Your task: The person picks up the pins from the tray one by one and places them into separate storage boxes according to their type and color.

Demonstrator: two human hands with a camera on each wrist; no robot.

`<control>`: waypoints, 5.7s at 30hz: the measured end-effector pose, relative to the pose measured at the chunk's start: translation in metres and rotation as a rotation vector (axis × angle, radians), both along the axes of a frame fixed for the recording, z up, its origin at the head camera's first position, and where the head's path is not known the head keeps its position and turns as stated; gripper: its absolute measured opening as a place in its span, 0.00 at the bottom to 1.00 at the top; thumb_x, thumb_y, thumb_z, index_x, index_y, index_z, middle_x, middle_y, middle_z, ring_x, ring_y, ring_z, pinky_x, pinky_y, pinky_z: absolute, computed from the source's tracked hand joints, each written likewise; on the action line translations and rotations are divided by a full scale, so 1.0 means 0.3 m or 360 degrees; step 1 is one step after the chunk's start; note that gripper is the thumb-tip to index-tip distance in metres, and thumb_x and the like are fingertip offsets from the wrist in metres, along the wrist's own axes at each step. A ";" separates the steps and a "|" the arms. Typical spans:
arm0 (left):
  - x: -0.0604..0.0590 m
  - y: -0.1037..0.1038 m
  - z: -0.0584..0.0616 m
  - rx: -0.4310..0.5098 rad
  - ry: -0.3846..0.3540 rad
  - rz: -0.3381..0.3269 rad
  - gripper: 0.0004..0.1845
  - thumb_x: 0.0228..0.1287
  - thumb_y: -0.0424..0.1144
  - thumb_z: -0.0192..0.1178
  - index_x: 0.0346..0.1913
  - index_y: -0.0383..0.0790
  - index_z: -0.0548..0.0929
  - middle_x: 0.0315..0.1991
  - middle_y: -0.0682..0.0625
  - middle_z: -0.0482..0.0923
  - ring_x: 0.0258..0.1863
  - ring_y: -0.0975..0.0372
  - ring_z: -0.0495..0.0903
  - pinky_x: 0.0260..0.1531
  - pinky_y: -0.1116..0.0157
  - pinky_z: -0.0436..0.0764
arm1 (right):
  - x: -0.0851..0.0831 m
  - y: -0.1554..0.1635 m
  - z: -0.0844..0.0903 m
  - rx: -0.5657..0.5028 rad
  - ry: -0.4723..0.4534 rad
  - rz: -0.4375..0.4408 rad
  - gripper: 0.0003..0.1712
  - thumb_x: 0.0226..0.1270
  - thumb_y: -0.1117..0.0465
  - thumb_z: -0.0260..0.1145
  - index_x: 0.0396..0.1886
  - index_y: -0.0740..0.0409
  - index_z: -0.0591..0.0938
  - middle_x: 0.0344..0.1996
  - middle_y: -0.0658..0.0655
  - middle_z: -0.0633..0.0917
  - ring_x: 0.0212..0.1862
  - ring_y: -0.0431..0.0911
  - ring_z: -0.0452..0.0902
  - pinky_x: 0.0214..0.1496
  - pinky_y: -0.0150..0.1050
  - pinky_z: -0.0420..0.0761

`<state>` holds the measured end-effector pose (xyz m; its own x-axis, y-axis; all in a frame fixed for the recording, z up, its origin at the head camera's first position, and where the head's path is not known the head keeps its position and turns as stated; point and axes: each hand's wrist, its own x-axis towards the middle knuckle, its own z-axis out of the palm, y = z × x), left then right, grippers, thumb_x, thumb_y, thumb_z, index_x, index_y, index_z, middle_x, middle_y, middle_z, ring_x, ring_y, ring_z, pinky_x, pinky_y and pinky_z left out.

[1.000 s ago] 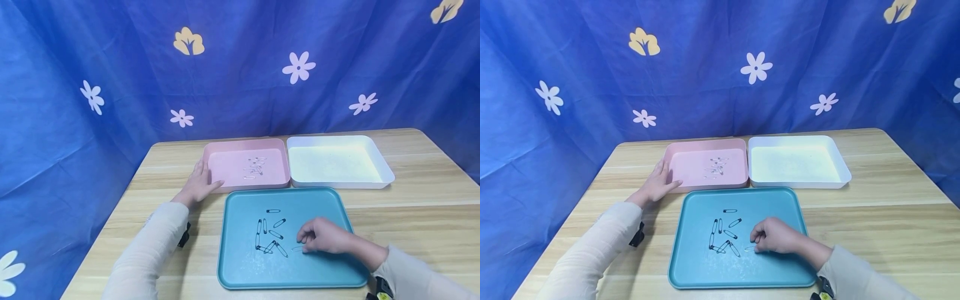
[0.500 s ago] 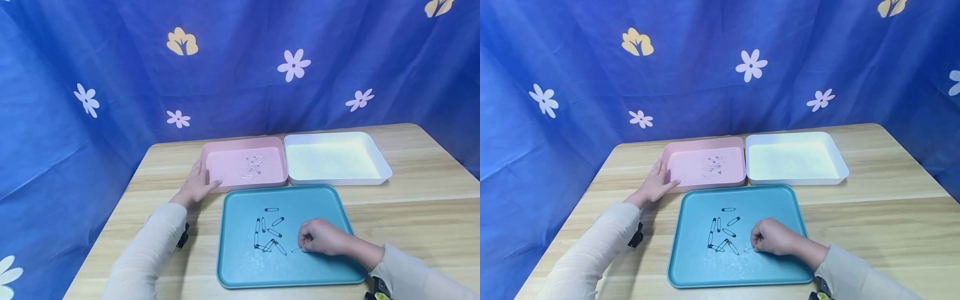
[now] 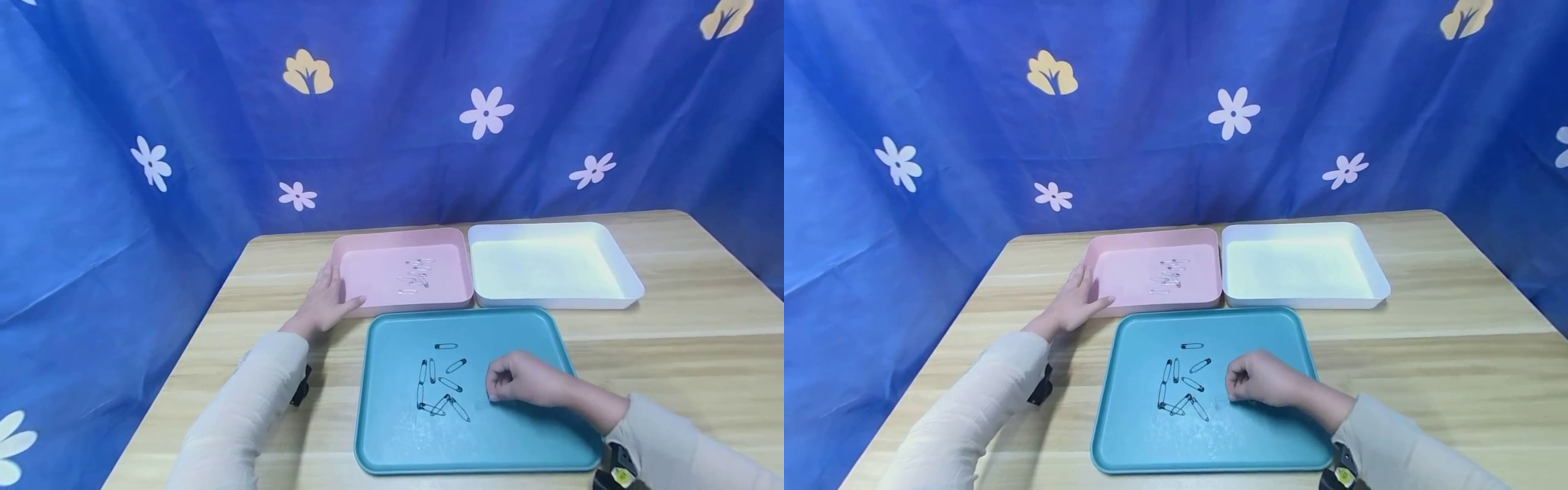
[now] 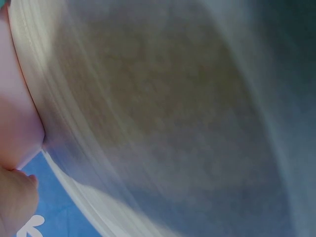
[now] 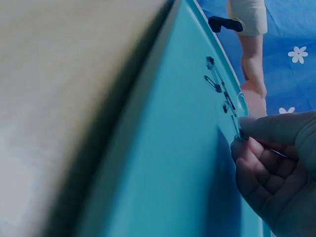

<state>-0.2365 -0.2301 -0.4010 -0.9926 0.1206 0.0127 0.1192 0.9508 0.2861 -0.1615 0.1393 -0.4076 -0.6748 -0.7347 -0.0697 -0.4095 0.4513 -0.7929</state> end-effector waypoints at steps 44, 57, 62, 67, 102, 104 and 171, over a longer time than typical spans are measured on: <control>0.018 0.008 0.000 0.0019 0.0006 0.0020 0.51 0.55 0.64 0.43 0.64 0.27 0.36 0.64 0.35 0.29 0.63 0.48 0.31 0.59 0.51 0.44 | -0.314 -0.273 0.142 -0.0310 -0.0137 -0.0708 0.09 0.52 0.68 0.62 0.35 0.67 0.79 0.34 0.56 0.78 0.30 0.45 0.71 0.31 0.40 0.74; 0.012 0.002 0.012 0.0011 -0.0001 0.0019 0.51 0.54 0.65 0.42 0.64 0.26 0.36 0.64 0.35 0.29 0.63 0.48 0.31 0.59 0.50 0.44 | -0.442 -0.387 0.120 -0.0242 -0.0080 -0.0823 0.09 0.50 0.72 0.61 0.34 0.67 0.80 0.32 0.58 0.80 0.31 0.43 0.74 0.35 0.33 0.76; 0.010 0.000 0.005 -0.0007 0.0000 0.0012 0.51 0.55 0.65 0.41 0.63 0.25 0.37 0.64 0.34 0.29 0.63 0.47 0.32 0.59 0.50 0.44 | -0.481 -0.419 0.111 -0.0080 0.0039 -0.0859 0.10 0.48 0.71 0.61 0.33 0.64 0.81 0.30 0.55 0.81 0.32 0.44 0.71 0.36 0.32 0.71; 0.014 0.000 0.005 -0.0016 0.0000 0.0019 0.51 0.55 0.65 0.41 0.63 0.25 0.37 0.64 0.34 0.29 0.63 0.47 0.32 0.59 0.51 0.43 | -0.511 -0.453 0.095 -0.0021 0.0069 -0.0878 0.08 0.48 0.71 0.60 0.30 0.62 0.82 0.28 0.54 0.80 0.33 0.46 0.71 0.36 0.33 0.70; 0.017 0.004 0.008 -0.0019 -0.0016 0.0018 0.51 0.54 0.66 0.40 0.63 0.26 0.37 0.65 0.34 0.29 0.63 0.47 0.32 0.59 0.51 0.44 | -0.544 -0.505 0.060 -0.0001 0.0047 -0.0947 0.10 0.51 0.71 0.56 0.34 0.64 0.80 0.30 0.56 0.79 0.29 0.44 0.71 0.25 0.29 0.71; 0.019 0.003 0.009 -0.0016 -0.0017 0.0018 0.51 0.54 0.66 0.40 0.63 0.26 0.37 0.64 0.34 0.29 0.63 0.47 0.32 0.59 0.52 0.43 | -0.538 -0.497 0.068 -0.0038 0.0010 -0.0939 0.09 0.53 0.70 0.56 0.35 0.65 0.79 0.30 0.56 0.79 0.28 0.44 0.70 0.24 0.29 0.71; 0.049 0.040 0.105 -0.0031 0.0141 -0.0123 0.37 0.61 0.53 0.44 0.63 0.29 0.51 0.64 0.35 0.47 0.62 0.47 0.46 0.58 0.50 0.48 | -0.328 0.136 0.134 -0.0101 0.0213 -0.0934 0.27 0.63 0.49 0.50 0.48 0.69 0.72 0.48 0.68 0.72 0.54 0.60 0.62 0.52 0.53 0.64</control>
<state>-0.2217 -0.2182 -0.3695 -0.9755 0.1975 0.0970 0.2161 0.9430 0.2529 -0.2599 0.1801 -0.3674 -0.9686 -0.2370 0.0752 -0.2042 0.5857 -0.7844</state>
